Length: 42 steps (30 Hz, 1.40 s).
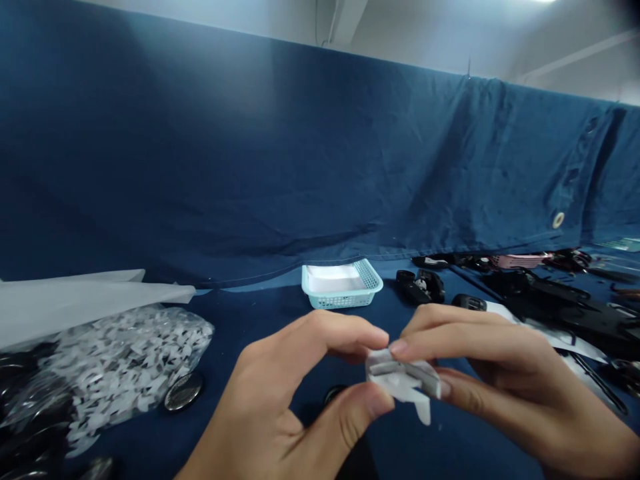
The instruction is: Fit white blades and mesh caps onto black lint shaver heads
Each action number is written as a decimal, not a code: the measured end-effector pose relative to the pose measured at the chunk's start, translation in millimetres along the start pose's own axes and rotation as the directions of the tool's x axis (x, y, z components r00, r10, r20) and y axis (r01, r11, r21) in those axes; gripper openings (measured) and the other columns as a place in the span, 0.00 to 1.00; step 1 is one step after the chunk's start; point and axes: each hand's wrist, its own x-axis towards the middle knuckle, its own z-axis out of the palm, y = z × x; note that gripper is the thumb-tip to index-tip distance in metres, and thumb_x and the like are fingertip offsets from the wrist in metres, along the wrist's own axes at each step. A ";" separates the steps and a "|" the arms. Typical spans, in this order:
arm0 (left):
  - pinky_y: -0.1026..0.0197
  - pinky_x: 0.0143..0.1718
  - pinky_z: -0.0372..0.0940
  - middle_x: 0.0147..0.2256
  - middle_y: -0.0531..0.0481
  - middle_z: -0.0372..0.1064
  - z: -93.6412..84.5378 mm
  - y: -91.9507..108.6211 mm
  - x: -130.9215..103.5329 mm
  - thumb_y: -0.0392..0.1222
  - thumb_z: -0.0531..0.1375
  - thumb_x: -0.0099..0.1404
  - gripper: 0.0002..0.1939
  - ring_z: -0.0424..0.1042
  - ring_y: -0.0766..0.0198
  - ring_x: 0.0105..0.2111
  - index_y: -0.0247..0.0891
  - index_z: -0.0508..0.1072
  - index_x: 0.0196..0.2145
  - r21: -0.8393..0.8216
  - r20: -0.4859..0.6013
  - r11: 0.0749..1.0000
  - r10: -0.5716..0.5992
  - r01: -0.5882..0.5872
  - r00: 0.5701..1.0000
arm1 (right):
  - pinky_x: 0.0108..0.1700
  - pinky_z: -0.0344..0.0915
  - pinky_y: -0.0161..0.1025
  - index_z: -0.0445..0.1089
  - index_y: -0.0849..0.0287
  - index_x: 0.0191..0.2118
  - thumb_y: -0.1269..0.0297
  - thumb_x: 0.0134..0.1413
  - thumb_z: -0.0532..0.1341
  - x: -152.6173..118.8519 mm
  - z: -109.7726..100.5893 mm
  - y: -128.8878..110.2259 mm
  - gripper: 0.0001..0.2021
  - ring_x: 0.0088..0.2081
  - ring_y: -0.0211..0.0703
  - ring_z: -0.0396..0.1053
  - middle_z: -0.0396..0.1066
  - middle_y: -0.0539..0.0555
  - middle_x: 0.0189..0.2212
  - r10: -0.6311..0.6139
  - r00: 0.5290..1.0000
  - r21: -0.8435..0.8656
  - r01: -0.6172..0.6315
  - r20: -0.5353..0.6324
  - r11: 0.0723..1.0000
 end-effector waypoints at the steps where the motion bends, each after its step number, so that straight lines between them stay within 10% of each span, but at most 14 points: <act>1: 0.68 0.40 0.71 0.40 0.60 0.76 -0.5 0.1 1.2 0.38 0.65 0.62 0.13 0.76 0.65 0.37 0.50 0.72 0.43 -0.003 0.003 1.000 0.016 -0.016 1.000 | 0.36 0.71 0.33 0.70 0.44 0.51 0.71 0.58 0.62 -0.5 0.5 -0.1 0.18 0.36 0.39 0.74 0.75 0.48 0.38 0.005 1.000 -0.035 -0.006 -0.026 0.999; 7: 0.66 0.39 0.71 0.39 0.57 0.76 -2.4 0.0 3.6 0.37 0.64 0.61 0.10 0.76 0.63 0.37 0.49 0.73 0.41 -0.014 0.010 0.999 0.043 -0.043 0.999 | 0.38 0.73 0.32 0.68 0.44 0.49 0.68 0.56 0.63 -3.1 5.5 0.1 0.17 0.39 0.42 0.74 0.75 0.48 0.40 0.000 0.986 -0.116 -0.020 -0.165 0.993; 20: 0.70 0.38 0.69 0.39 0.61 0.76 -3.8 -2.4 0.4 0.36 0.65 0.62 0.13 0.76 0.67 0.36 0.51 0.71 0.43 0.018 0.054 0.997 0.068 -0.069 0.996 | 0.37 0.69 0.30 0.69 0.47 0.47 0.73 0.60 0.59 -0.9 4.7 0.1 0.13 0.37 0.37 0.71 0.73 0.47 0.37 0.031 0.999 -0.029 -0.030 0.016 0.999; 42: 0.78 0.40 0.67 0.39 0.61 0.75 -3.2 1.4 4.2 0.31 0.62 0.62 0.11 0.75 0.73 0.37 0.44 0.76 0.40 0.087 0.061 0.985 0.143 -0.148 0.988 | 0.45 0.69 0.32 0.63 0.46 0.53 0.70 0.58 0.61 -8.3 9.0 7.1 0.19 0.44 0.40 0.70 0.71 0.49 0.42 0.017 0.991 -0.179 -0.042 -0.134 0.983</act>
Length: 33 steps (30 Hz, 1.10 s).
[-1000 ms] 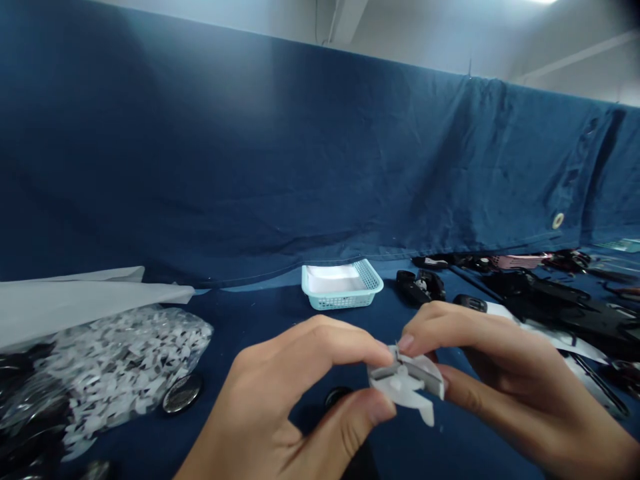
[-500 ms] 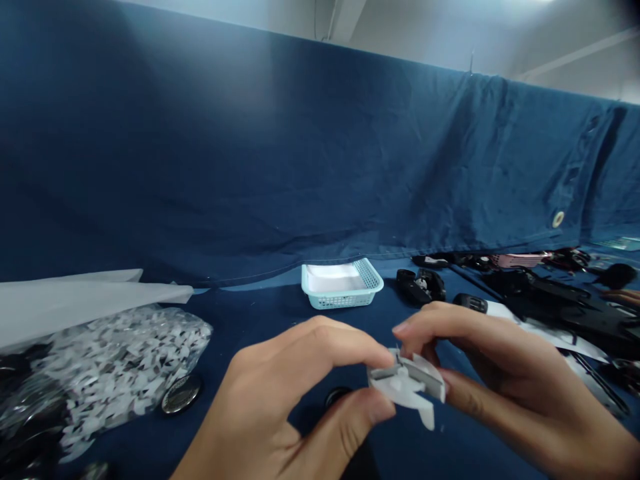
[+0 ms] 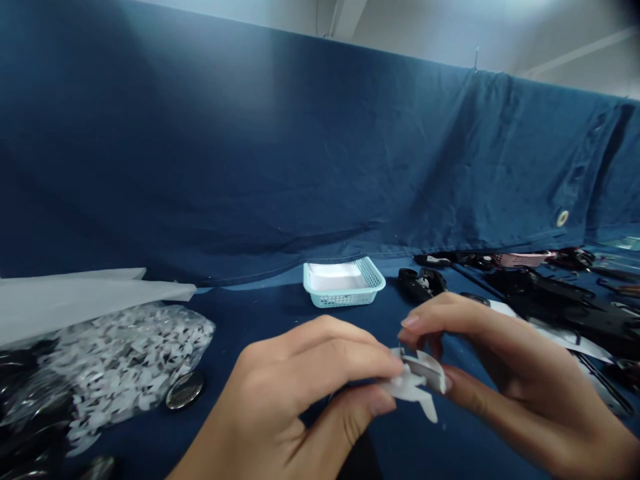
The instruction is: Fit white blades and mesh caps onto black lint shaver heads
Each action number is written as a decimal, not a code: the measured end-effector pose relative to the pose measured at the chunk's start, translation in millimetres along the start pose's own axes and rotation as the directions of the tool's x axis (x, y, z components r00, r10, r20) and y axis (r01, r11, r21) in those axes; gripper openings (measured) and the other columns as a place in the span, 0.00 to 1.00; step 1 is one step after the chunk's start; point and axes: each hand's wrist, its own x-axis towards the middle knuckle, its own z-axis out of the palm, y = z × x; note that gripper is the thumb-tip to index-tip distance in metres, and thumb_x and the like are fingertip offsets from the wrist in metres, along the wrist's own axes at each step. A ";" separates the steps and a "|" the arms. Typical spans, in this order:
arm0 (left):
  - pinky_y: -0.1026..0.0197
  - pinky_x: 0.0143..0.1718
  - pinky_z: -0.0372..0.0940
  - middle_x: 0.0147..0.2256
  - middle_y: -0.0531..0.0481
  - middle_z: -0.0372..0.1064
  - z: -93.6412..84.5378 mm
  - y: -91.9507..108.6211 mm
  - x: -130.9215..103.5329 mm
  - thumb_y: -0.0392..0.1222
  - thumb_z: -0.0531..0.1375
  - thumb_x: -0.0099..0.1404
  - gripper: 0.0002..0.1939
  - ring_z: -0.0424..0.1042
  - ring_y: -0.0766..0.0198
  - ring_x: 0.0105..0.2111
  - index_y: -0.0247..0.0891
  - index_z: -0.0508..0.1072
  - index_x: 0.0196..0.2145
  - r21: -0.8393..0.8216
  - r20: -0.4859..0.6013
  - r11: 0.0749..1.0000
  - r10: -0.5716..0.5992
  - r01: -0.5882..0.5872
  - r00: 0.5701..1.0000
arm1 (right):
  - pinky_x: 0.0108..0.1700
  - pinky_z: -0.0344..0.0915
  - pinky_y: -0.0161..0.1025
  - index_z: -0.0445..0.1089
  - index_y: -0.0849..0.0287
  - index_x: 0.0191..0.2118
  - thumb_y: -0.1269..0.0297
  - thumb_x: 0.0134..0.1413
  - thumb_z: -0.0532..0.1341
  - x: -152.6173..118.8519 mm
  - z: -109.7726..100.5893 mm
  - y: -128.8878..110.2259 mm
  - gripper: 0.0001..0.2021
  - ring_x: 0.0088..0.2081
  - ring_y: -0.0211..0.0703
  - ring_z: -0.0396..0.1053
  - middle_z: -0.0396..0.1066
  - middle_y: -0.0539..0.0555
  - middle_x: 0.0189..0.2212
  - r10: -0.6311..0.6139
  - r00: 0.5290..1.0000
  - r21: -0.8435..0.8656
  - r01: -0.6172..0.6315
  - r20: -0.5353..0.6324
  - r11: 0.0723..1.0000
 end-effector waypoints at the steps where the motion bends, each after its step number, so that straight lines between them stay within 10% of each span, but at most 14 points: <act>1: 0.77 0.41 0.67 0.40 0.61 0.75 -0.1 -0.9 0.0 0.31 0.63 0.62 0.11 0.75 0.73 0.37 0.45 0.76 0.40 0.016 -0.009 1.000 -0.004 0.005 1.000 | 0.46 0.68 0.33 0.64 0.46 0.52 0.70 0.58 0.61 1.7 0.3 0.5 0.18 0.46 0.41 0.69 0.70 0.50 0.44 -0.025 1.000 -0.013 0.025 -0.008 1.000; 10: 0.74 0.43 0.68 0.39 0.63 0.76 0.6 -2.6 -2.0 0.37 0.63 0.61 0.14 0.75 0.71 0.37 0.49 0.73 0.45 0.074 -0.055 0.994 -0.072 0.076 0.996 | 0.46 0.68 0.30 0.69 0.48 0.48 0.75 0.58 0.59 4.2 0.3 4.0 0.16 0.48 0.38 0.67 0.64 0.50 0.49 -0.187 0.982 -0.094 0.187 0.002 0.978; 33: 0.70 0.42 0.69 0.39 0.62 0.75 0.9 -0.5 -4.7 0.39 0.63 0.62 0.13 0.75 0.68 0.36 0.52 0.72 0.44 0.087 -0.041 0.985 -0.144 0.147 0.989 | 0.55 0.64 0.33 0.66 0.50 0.54 0.74 0.58 0.59 4.4 0.7 1.8 0.20 0.54 0.41 0.64 0.63 0.51 0.53 -0.154 0.988 -0.074 0.153 -0.008 0.985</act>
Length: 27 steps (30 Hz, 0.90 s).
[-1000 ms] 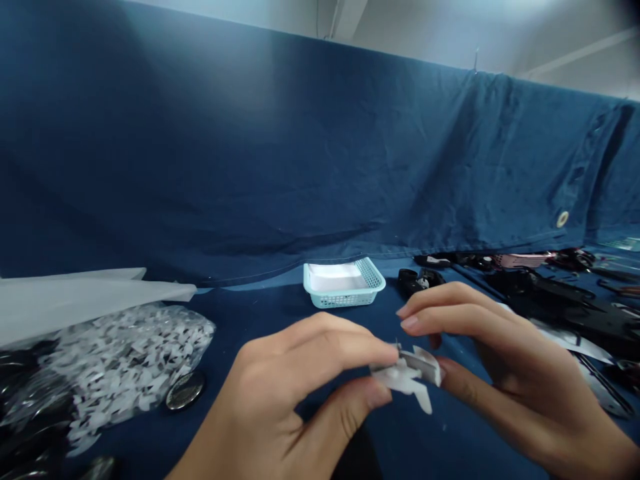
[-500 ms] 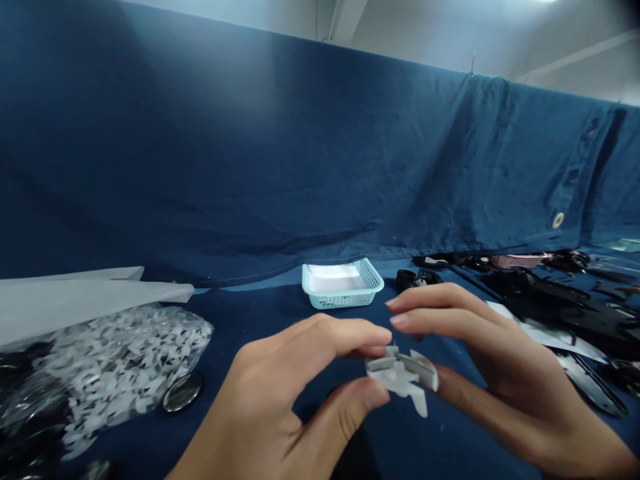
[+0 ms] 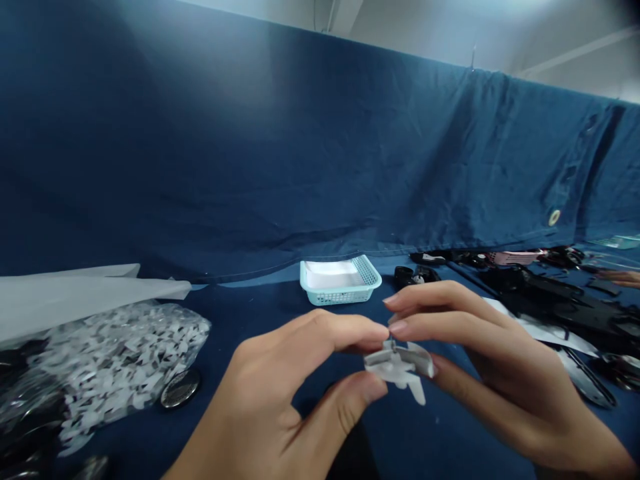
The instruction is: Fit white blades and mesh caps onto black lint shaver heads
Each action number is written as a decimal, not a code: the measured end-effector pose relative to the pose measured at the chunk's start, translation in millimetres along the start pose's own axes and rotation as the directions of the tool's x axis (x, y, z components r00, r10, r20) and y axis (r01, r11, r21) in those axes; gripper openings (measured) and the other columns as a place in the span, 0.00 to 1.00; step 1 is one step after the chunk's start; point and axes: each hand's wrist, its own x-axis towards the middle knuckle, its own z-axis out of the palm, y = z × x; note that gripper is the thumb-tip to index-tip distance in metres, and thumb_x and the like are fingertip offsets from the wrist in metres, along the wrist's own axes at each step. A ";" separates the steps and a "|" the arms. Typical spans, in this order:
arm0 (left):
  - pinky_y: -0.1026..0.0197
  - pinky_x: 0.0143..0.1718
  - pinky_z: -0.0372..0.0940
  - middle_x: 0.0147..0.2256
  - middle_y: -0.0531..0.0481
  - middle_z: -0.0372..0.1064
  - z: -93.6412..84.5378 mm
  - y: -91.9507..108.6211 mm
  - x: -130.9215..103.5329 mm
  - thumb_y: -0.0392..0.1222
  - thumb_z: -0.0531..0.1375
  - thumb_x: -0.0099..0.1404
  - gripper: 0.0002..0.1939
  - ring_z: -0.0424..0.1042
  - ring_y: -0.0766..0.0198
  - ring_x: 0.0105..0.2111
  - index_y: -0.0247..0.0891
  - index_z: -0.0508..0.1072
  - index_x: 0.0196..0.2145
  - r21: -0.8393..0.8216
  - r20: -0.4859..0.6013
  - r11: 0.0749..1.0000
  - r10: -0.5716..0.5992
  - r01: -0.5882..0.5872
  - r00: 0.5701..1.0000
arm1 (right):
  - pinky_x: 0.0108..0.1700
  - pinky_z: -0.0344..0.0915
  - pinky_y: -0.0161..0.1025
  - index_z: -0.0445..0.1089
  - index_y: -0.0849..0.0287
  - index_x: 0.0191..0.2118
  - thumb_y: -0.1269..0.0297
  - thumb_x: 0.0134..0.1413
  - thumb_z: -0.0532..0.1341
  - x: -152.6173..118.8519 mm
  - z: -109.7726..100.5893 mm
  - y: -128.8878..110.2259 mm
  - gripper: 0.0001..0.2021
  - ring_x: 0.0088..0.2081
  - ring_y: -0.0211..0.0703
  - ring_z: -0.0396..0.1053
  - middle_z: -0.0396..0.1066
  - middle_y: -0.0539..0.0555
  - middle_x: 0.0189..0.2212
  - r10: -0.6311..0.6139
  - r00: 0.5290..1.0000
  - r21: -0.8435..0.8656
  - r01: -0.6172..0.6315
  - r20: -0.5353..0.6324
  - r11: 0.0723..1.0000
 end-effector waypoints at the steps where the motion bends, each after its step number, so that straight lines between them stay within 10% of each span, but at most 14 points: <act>1: 0.70 0.42 0.70 0.39 0.61 0.76 0.1 -0.1 0.9 0.39 0.63 0.62 0.12 0.75 0.68 0.36 0.52 0.73 0.43 -0.003 0.005 1.000 0.000 0.000 1.000 | 0.55 0.64 0.34 0.66 0.50 0.54 0.74 0.58 0.59 -0.2 0.0 0.2 0.19 0.54 0.41 0.64 0.64 0.51 0.53 -0.006 1.000 0.011 0.006 -0.007 1.000; 16: 0.74 0.35 0.73 0.38 0.62 0.77 6.7 3.5 -2.4 0.40 0.63 0.62 0.22 0.78 0.67 0.36 0.56 0.66 0.52 -0.100 -0.088 0.988 -0.124 0.115 0.988 | 0.53 0.67 0.39 0.66 0.48 0.55 0.74 0.57 0.61 2.3 2.0 -0.5 0.21 0.53 0.45 0.66 0.67 0.52 0.51 0.011 0.999 0.025 -0.010 -0.042 1.000; 27: 0.72 0.39 0.72 0.37 0.58 0.77 2.0 6.0 3.0 0.34 0.64 0.60 0.09 0.76 0.67 0.36 0.48 0.78 0.36 -0.183 0.000 0.981 -0.060 0.059 0.998 | 0.47 0.70 0.39 0.71 0.51 0.43 0.74 0.56 0.61 1.8 1.0 0.4 0.12 0.45 0.42 0.69 0.64 0.53 0.50 0.001 0.995 0.043 0.003 -0.101 0.999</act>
